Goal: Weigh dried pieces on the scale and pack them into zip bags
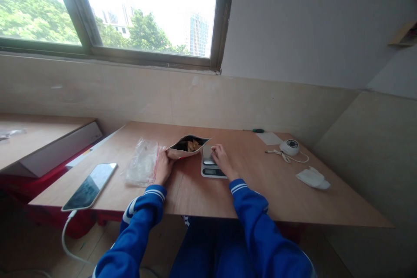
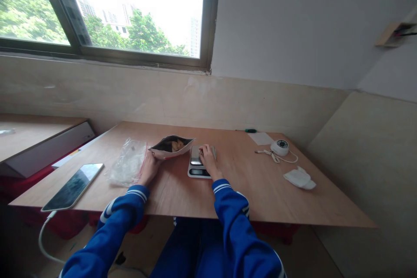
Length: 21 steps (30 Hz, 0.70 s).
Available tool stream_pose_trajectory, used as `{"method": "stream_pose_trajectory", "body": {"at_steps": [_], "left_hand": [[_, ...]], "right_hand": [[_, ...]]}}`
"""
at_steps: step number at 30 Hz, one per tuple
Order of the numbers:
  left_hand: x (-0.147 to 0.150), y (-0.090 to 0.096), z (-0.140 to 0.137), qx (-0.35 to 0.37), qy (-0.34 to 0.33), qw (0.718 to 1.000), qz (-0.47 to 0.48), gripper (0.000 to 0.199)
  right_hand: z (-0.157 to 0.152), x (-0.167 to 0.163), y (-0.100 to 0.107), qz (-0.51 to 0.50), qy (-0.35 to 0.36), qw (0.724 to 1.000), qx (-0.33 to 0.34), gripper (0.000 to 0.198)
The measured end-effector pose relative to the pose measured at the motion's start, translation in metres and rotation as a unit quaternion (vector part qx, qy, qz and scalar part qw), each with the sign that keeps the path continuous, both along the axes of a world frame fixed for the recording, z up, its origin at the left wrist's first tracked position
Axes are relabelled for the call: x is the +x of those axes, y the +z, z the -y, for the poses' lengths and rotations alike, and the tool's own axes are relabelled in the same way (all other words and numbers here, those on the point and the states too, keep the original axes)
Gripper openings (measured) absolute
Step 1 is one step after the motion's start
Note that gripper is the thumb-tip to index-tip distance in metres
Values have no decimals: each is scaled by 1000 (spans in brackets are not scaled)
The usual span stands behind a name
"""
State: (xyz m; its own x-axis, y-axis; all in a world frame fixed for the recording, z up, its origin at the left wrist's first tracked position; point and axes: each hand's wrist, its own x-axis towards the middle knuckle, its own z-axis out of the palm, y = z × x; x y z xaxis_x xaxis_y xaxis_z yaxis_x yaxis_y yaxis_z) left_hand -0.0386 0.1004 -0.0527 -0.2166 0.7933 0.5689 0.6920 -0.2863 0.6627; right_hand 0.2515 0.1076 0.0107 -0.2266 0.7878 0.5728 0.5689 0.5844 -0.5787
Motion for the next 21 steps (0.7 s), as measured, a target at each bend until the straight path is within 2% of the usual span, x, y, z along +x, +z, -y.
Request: {"method": "stream_pose_trajectory", "body": {"at_steps": [3, 5, 7, 9, 11, 14, 16, 18, 21], "left_hand": [[0, 0, 0, -1, 2, 1000, -13, 41], [0, 0, 0, -3, 5, 1000, -21, 43], [0, 2, 0, -1, 9, 1000, -27, 47], [1, 3, 0, 3, 14, 999, -31, 49], [1, 4, 0, 7, 14, 999, -33, 48], [2, 5, 1, 8, 10, 999, -29, 46], [2, 5, 1, 3, 9, 1000, -24, 45], [2, 5, 2, -5, 7, 1000, -20, 45], [3, 5, 3, -18, 2, 1000, -15, 47]], "right_hand": [[3, 7, -2, -7, 6, 1000, -10, 13], [11, 10, 7, -42, -9, 999, -1, 14], [22, 10, 28, -97, -27, 995, 26, 16], [35, 4, 58, -160, -25, 985, 53, 18], [46, -8, 93, -187, 37, 981, 46, 20], [54, -29, 135, -99, 194, 976, -3, 21], [52, -41, 149, -6, 258, 966, -25, 27], [48, -49, 154, 97, 264, 959, -35, 34], [44, -57, 153, 252, 203, 946, -9, 37]]}}
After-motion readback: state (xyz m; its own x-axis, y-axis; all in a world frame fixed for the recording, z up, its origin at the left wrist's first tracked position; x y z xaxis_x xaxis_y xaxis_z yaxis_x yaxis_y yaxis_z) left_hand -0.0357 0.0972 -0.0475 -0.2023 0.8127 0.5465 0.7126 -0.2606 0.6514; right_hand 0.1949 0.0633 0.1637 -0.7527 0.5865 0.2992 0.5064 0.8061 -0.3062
